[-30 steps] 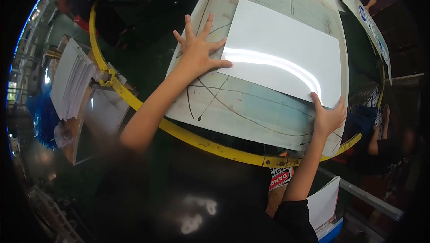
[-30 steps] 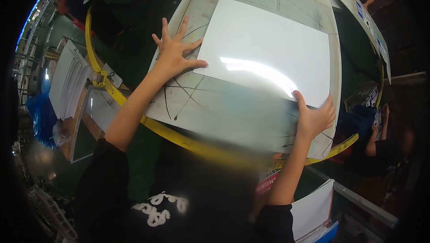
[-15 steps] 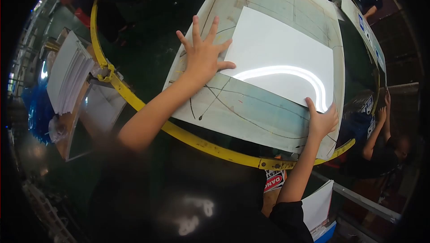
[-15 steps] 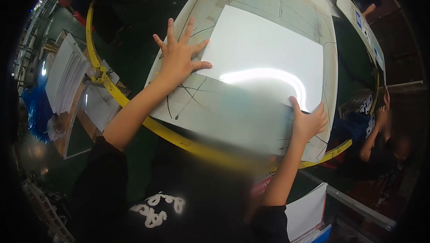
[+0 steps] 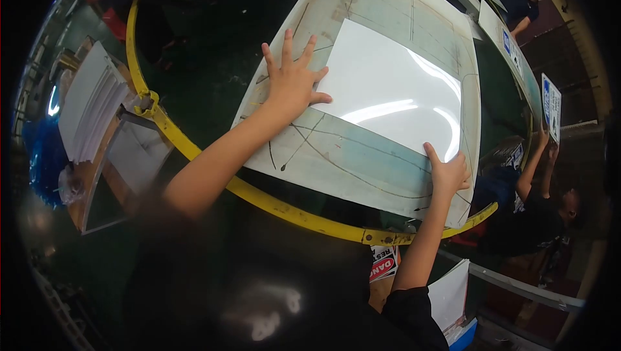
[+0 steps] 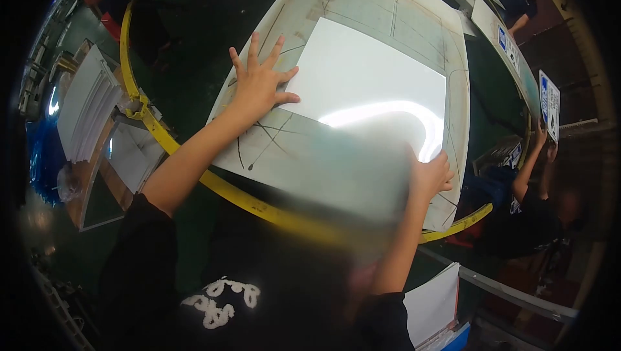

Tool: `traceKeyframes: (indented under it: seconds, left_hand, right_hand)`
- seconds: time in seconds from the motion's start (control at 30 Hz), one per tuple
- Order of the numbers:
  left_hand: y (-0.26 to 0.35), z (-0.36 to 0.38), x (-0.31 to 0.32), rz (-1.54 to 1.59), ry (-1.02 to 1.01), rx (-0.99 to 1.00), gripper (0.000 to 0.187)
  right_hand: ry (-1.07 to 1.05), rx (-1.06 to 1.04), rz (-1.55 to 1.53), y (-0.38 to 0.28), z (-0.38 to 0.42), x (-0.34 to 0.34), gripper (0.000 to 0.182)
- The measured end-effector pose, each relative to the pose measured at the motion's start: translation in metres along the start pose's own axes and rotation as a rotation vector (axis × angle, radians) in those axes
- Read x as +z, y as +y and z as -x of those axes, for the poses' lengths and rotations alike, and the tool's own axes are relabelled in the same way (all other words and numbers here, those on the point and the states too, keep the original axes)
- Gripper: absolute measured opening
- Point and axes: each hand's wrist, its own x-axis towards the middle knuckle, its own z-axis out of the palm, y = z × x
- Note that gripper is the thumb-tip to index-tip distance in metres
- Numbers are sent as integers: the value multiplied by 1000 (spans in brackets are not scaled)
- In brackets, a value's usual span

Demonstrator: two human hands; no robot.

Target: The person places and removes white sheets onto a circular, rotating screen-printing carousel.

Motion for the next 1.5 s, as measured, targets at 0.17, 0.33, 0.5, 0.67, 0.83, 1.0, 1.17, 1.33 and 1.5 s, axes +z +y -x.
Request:
traceKeyframes:
  seconds: [0.17, 0.33, 0.5, 0.67, 0.83, 1.0, 1.17, 1.33, 1.5]
  left_hand:
    - [0, -1, 3, -11, 13, 4, 54]
    - [5, 1, -4, -22, 0, -5, 53]
    - [23, -1, -11, -240, -65, -28, 64]
    - [67, 20, -27, -268, 184, 196, 72]
    - [123, 82, -128, 1029, 110, 744, 60]
    - [163, 152, -187, 1967, -295, 831, 59]
    - [165, 193, -173, 2101, -593, 591, 58]
    - [116, 210, -89, 2143, -750, 467, 55]
    - [179, 152, -140, 2104, -907, 1317, 66]
  right_hand:
    - [60, -3, 107, 4, -6, 13, 91]
    - [76, -292, -26, -8, 5, -3, 69]
    - [-243, -612, -218, 32, 3, -16, 53]
    - [56, -583, -57, 122, 38, -42, 55]
    - [-120, -261, -39, 267, 132, -76, 76]
    - [-505, 250, 145, 322, 217, -85, 89]
    - [-357, 273, 61, 378, 256, -51, 90]
    - [-326, 218, -16, 387, 253, -65, 85]
    - [-311, 183, -97, 398, 254, -76, 77]
